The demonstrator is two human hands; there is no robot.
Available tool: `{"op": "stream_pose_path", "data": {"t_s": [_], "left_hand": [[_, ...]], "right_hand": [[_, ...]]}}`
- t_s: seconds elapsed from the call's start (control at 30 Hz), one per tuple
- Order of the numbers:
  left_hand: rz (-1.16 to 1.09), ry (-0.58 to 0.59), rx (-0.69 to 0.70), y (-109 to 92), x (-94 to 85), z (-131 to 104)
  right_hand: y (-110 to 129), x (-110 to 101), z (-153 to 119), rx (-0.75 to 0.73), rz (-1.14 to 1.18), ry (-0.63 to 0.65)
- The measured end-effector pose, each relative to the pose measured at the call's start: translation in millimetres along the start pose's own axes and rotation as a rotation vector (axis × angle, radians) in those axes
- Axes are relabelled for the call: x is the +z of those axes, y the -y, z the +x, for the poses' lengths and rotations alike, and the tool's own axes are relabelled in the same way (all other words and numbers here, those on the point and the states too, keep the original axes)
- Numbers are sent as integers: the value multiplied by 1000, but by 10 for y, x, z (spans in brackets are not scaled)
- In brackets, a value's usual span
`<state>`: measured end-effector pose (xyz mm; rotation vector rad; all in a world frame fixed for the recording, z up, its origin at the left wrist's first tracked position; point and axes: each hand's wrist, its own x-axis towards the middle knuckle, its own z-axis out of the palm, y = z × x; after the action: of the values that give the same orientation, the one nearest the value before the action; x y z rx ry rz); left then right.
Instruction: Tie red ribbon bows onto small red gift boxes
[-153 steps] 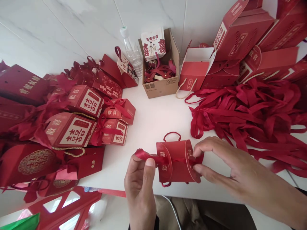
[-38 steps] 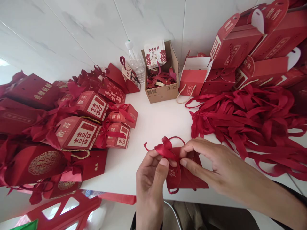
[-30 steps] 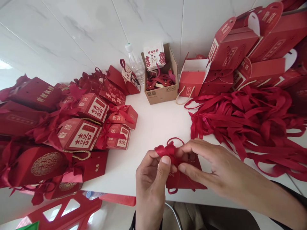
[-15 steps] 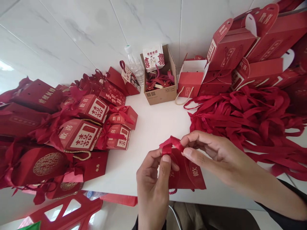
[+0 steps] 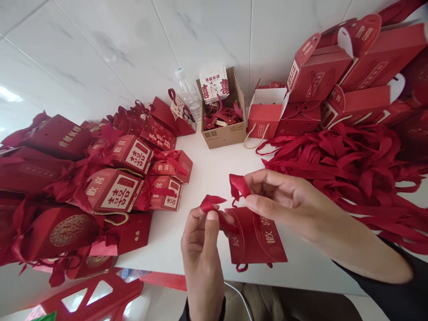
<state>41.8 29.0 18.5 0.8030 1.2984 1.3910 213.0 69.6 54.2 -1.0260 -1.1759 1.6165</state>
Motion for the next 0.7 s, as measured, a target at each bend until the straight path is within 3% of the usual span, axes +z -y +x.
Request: {"op": "stream_pose_path", "data": {"t_s": [0.2, 0.43, 0.6, 0.7], "left_hand": [[-27, -138, 72, 38, -5, -21], [-124, -232, 51, 82, -86, -102], [-205, -259, -128, 211, -181, -174], [-232, -297, -175, 245, -205, -183]], "right_hand": [[-106, -103, -134, -72, -200, -218], [-282, -286, -527, 42, -167, -513], [-557, -342, -708, 221, 40, -590], [-635, -320, -745, 261, 175, -542]]}}
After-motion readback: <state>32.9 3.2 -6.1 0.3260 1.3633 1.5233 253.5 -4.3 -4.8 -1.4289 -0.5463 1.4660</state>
